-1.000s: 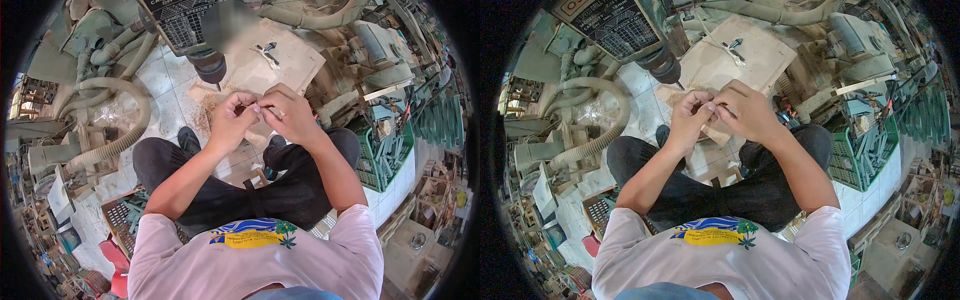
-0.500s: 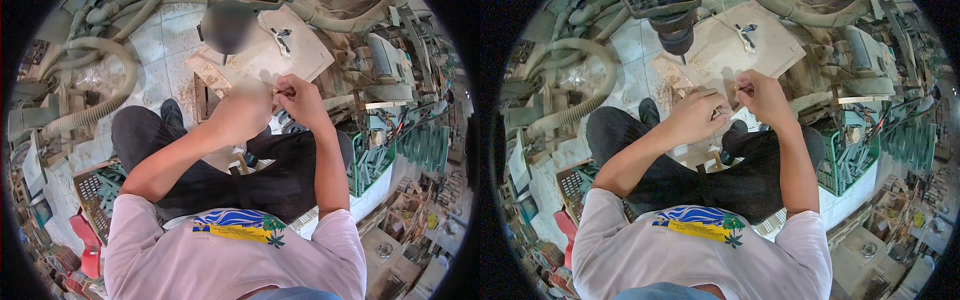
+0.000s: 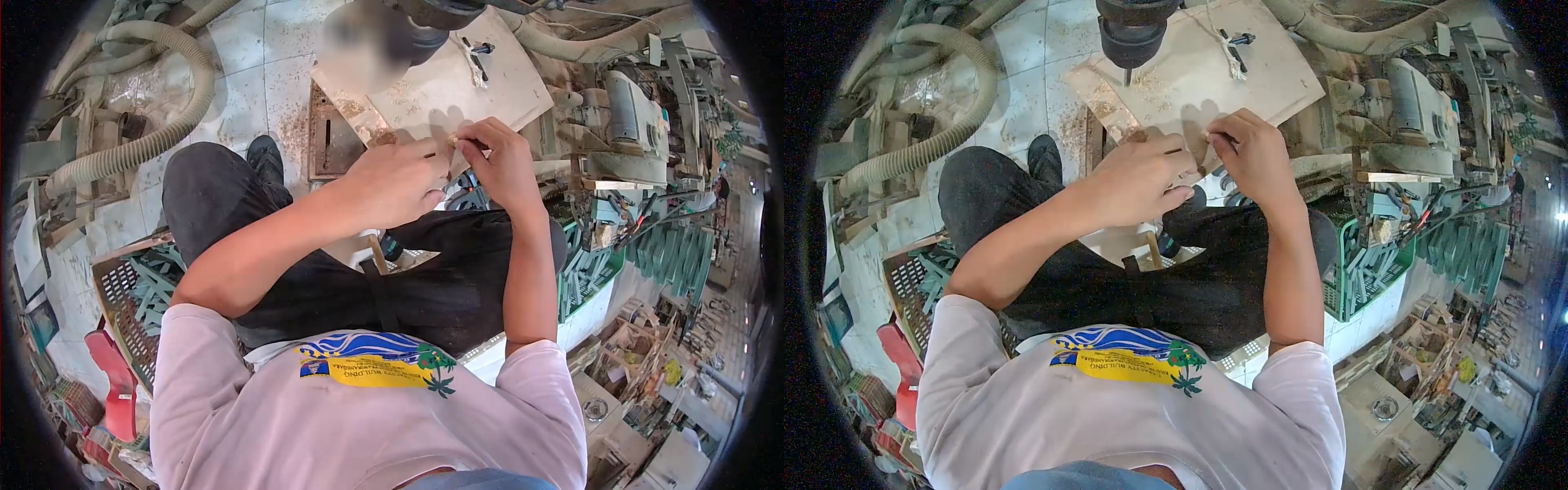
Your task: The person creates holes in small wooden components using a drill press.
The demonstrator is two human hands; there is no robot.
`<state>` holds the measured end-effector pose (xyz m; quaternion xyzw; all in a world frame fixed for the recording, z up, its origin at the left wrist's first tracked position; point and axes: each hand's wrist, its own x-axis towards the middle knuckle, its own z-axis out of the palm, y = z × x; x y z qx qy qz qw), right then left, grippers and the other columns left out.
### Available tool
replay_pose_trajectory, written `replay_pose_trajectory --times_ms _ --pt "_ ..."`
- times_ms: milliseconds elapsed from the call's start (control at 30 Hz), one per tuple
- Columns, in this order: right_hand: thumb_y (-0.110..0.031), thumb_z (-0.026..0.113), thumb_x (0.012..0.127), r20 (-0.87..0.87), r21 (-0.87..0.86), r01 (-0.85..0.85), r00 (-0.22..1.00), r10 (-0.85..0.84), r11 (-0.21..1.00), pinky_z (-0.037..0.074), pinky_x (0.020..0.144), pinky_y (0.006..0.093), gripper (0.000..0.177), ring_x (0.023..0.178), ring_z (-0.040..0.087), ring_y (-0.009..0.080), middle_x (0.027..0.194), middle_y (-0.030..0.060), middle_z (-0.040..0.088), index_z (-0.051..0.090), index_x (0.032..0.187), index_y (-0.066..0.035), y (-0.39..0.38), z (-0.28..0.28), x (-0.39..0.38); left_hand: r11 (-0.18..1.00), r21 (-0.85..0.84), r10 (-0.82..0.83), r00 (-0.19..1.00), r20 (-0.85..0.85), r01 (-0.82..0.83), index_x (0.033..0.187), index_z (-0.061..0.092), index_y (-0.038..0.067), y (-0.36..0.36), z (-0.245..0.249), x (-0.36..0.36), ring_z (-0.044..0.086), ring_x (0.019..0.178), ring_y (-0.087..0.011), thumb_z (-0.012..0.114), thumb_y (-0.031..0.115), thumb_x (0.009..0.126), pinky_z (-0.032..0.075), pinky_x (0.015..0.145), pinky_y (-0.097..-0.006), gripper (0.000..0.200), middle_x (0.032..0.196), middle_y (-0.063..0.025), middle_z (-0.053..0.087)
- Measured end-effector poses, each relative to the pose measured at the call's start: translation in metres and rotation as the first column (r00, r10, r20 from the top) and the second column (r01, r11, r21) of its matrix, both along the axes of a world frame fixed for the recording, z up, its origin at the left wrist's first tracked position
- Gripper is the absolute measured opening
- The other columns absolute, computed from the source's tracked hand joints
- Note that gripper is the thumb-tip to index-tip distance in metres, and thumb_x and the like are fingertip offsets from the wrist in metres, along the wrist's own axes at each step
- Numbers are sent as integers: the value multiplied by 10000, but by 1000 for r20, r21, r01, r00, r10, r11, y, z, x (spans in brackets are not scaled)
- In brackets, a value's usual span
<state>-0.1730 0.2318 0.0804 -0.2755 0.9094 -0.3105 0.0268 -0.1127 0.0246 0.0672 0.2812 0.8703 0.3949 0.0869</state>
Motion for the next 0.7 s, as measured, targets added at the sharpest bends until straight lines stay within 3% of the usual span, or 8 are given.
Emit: replay_pose_trajectory --times_ms 267,367,533,700 --pt "-46 702 829 -2 20 31 1000 -31 999 517 697 380 132 773 661 330 860 147 664 709 958 -19 -1 0 0 1000 21 -4 999 -45 5 993 659 27 1 -5 -1 638 912 -347 685 199 858 527 791 -453 220 1017 -132 597" --pt "-39 699 832 35 19 38 999 -39 999 538 718 360 177 792 689 297 874 152 685 695 1003 8 0 -1 1 1000 8 -5 999 -33 6 1001 656 28 0 -4 -2 638 907 -351 686 203 860 527 789 -455 227 1014 -136 595" --pt "-29 696 839 218 -80 149 967 -128 986 565 760 327 252 843 721 236 927 176 717 658 1069 67 -1 3 4 1000 14 -8 999 -42 9 1014 652 28 0 -4 -2 640 914 -355 684 216 867 526 785 -462 241 1009 -141 595" --pt "-29 687 842 133 -29 99 987 -94 995 555 731 342 210 828 717 230 919 182 711 678 1036 50 2 6 1 1000 1 -12 999 -39 12 1024 651 29 0 -4 -2 642 913 -360 683 218 867 525 794 -472 247 1011 -143 597"
